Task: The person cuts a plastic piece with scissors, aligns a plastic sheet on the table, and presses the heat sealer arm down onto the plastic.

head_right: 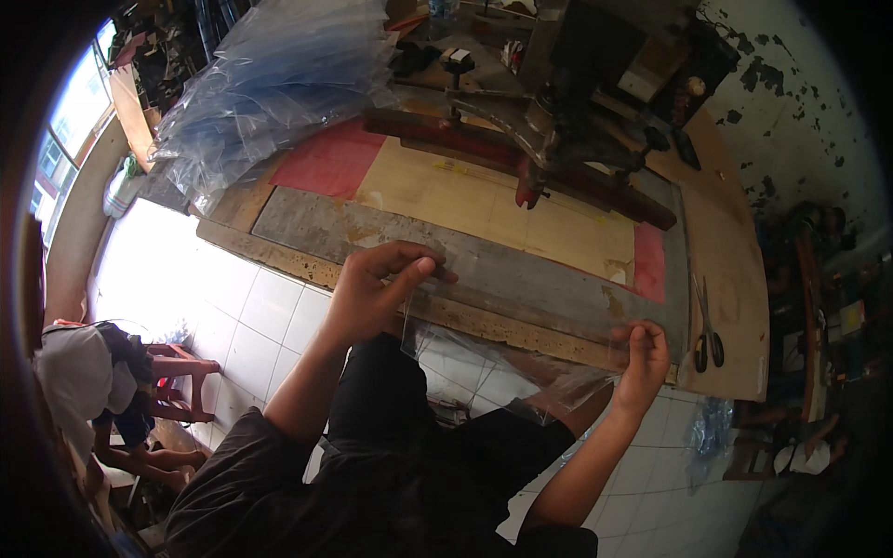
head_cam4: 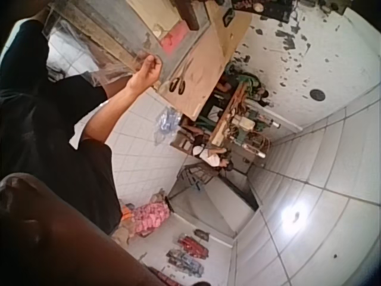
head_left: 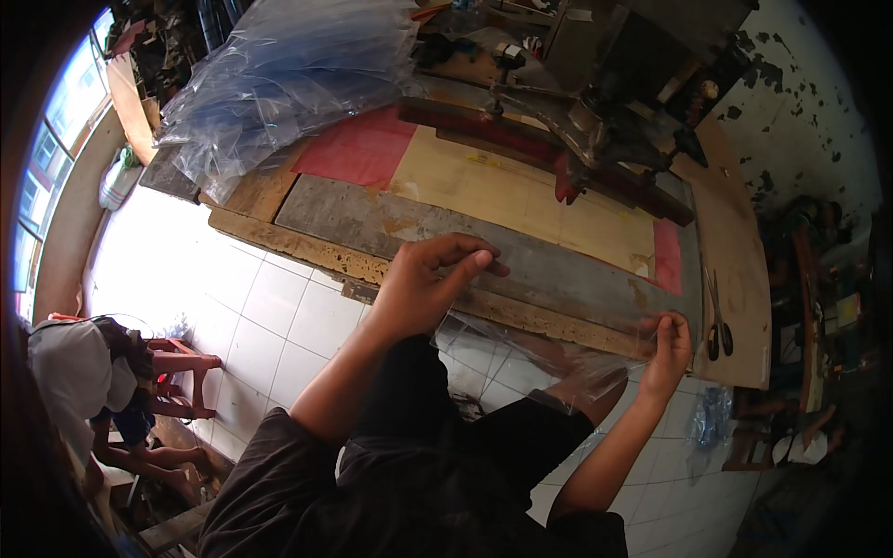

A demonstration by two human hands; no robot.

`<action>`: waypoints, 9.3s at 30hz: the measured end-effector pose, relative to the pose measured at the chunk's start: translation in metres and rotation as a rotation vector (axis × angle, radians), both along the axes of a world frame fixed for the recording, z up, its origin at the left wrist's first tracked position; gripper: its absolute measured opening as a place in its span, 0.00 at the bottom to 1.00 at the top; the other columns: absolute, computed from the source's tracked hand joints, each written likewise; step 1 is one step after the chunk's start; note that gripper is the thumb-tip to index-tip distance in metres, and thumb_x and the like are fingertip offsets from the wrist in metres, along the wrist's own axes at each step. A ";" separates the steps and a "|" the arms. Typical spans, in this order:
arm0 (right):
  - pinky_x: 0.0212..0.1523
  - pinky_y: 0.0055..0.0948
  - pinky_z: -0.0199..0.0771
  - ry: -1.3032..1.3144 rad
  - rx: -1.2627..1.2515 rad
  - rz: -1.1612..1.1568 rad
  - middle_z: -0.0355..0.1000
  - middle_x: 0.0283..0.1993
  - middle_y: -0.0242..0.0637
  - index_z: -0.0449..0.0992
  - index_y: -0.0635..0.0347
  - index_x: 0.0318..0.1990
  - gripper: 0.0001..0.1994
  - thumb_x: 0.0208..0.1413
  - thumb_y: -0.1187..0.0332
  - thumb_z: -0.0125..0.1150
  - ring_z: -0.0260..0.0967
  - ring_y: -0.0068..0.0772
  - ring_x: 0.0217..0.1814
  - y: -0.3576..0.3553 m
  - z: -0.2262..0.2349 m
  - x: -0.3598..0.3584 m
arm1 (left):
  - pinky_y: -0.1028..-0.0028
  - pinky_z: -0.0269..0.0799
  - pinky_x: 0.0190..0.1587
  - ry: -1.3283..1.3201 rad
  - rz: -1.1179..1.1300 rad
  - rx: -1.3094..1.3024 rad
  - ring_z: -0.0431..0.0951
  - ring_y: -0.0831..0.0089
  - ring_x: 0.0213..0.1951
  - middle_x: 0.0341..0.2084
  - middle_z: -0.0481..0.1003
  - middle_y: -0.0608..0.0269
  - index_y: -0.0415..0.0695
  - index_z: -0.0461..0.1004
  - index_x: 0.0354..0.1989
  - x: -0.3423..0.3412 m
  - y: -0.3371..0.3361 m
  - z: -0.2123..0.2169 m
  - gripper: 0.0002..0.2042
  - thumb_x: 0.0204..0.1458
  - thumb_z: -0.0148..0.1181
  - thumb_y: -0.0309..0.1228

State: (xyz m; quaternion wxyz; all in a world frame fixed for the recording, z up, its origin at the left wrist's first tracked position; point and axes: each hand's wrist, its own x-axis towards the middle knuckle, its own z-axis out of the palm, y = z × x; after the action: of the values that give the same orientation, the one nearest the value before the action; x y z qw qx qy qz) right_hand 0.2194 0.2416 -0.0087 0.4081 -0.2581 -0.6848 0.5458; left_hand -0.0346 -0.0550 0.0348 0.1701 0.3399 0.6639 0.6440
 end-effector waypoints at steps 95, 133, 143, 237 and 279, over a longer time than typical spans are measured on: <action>0.40 0.33 0.76 -0.595 0.616 -0.038 0.75 0.39 0.36 0.80 0.59 0.44 0.06 0.63 0.69 0.69 0.77 0.34 0.37 0.051 0.028 -0.143 | 0.64 0.79 0.38 0.221 0.279 -0.590 0.86 0.60 0.31 0.28 0.84 0.51 0.34 0.81 0.52 -0.115 0.060 0.007 0.20 0.55 0.73 0.35; 0.41 0.33 0.74 -0.474 0.636 0.004 0.75 0.37 0.41 0.84 0.67 0.42 0.05 0.61 0.76 0.68 0.75 0.39 0.38 0.067 0.034 -0.145 | 0.74 0.71 0.28 0.182 0.243 -0.469 0.75 0.82 0.23 0.24 0.84 0.60 0.38 0.85 0.49 -0.125 0.071 -0.006 0.13 0.61 0.68 0.33; 0.38 0.31 0.72 -0.488 0.625 0.005 0.75 0.37 0.40 0.86 0.65 0.44 0.06 0.60 0.75 0.69 0.74 0.34 0.36 0.071 0.035 -0.143 | 0.69 0.77 0.38 0.166 0.232 -0.484 0.84 0.69 0.31 0.27 0.83 0.53 0.36 0.84 0.47 -0.122 0.077 0.000 0.13 0.60 0.68 0.32; 0.29 0.31 0.85 1.295 0.140 1.285 0.74 0.19 0.38 0.76 0.64 0.18 0.27 0.72 0.66 0.47 0.76 0.36 0.22 -0.179 0.232 -0.043 | 0.71 0.67 0.30 0.542 0.468 -0.065 0.70 0.74 0.21 0.19 0.72 0.63 0.42 0.85 0.44 -0.039 -0.031 -0.039 0.08 0.63 0.64 0.32; 0.50 0.32 0.72 -0.229 0.613 -0.065 0.77 0.46 0.39 0.79 0.66 0.46 0.09 0.68 0.69 0.59 0.75 0.36 0.49 0.030 0.016 -0.006 | 0.65 0.73 0.51 0.665 0.368 -0.335 0.80 0.65 0.44 0.41 0.80 0.59 0.43 0.82 0.54 -0.046 -0.017 0.001 0.15 0.58 0.67 0.29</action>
State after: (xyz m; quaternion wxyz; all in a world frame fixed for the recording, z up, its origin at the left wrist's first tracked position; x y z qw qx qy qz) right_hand 0.2131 0.2719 0.0072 0.4045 -0.2048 -0.8500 0.2683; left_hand -0.0806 -0.0721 0.0359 -0.1188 0.3726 0.8280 0.4019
